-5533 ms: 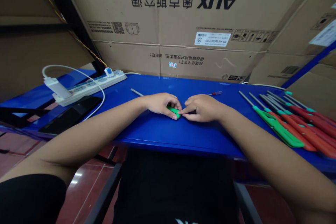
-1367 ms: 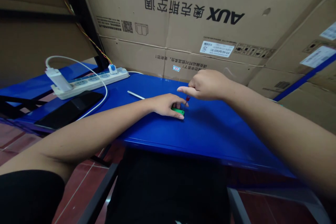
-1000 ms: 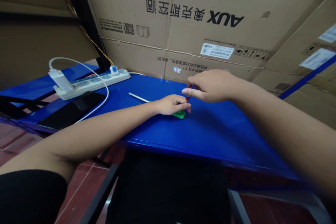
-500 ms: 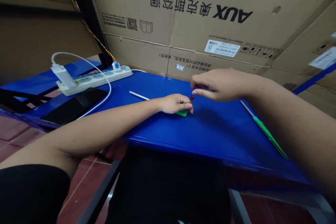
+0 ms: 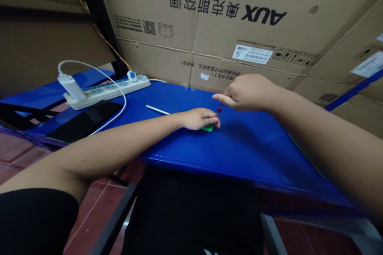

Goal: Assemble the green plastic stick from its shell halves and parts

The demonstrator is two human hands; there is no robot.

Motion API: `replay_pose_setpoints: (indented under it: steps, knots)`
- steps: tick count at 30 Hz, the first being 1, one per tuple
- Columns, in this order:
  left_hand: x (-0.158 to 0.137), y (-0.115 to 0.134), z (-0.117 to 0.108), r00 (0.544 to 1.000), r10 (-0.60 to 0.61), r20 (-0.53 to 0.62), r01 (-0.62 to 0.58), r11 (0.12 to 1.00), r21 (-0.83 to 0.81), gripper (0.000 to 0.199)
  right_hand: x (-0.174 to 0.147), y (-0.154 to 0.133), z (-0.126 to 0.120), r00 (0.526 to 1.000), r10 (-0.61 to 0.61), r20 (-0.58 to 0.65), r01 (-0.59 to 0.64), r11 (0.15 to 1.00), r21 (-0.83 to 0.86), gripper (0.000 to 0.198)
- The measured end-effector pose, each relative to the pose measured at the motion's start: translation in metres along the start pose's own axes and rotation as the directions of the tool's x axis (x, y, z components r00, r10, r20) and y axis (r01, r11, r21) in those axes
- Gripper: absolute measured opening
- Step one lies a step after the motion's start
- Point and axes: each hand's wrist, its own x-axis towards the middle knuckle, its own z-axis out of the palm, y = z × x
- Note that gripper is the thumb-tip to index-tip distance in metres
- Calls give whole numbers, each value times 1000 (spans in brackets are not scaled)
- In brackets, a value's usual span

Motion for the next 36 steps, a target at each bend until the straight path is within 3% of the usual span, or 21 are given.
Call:
replay_pose_setpoints:
  steps: [2, 5, 7, 12, 17, 19, 24, 30, 36]
  knots:
    - [0, 1, 1, 1000, -11, -6, 11, 1000, -3, 42, -1, 0, -1, 1000, 17, -6, -17, 1000, 3, 67]
    - [1, 1, 2, 1000, 8, 5, -8, 1000, 11, 39, -3, 2, -4, 990, -137, 31, 135, 989, 59, 54]
    - [1, 1, 2, 1000, 17, 14, -17, 1000, 20, 37, -2, 1, -3, 985, -169, 45, 167, 985, 38, 51]
    - [1, 0, 0, 1000, -4, 18, 3, 1000, 22, 36, 4, -1, 1, 999, 53, -13, -53, 999, -11, 74]
    - [0, -4, -1, 1000, 16, 23, -16, 1000, 13, 37, 3, 7, 1, 975, -221, 37, 214, 968, 130, 47]
    - [-1, -5, 0, 999, 9, 32, -9, 1000, -4, 37, 3, 5, 2, 984, -177, 34, 173, 980, 96, 47]
    - [-1, -2, 0, 1000, -5, -28, 3, 997, -71, 36, 4, -3, 0, 996, 63, 58, -62, 998, -22, 73]
    - [0, -3, 1, 1000, -8, -18, 7, 997, -81, 38, -3, 4, -5, 982, -176, 73, 174, 984, 38, 45]
    - [-1, -5, 2, 996, 47, -75, -55, 993, -108, 33, 1, -9, -2, 995, 30, 92, -27, 999, -36, 71]
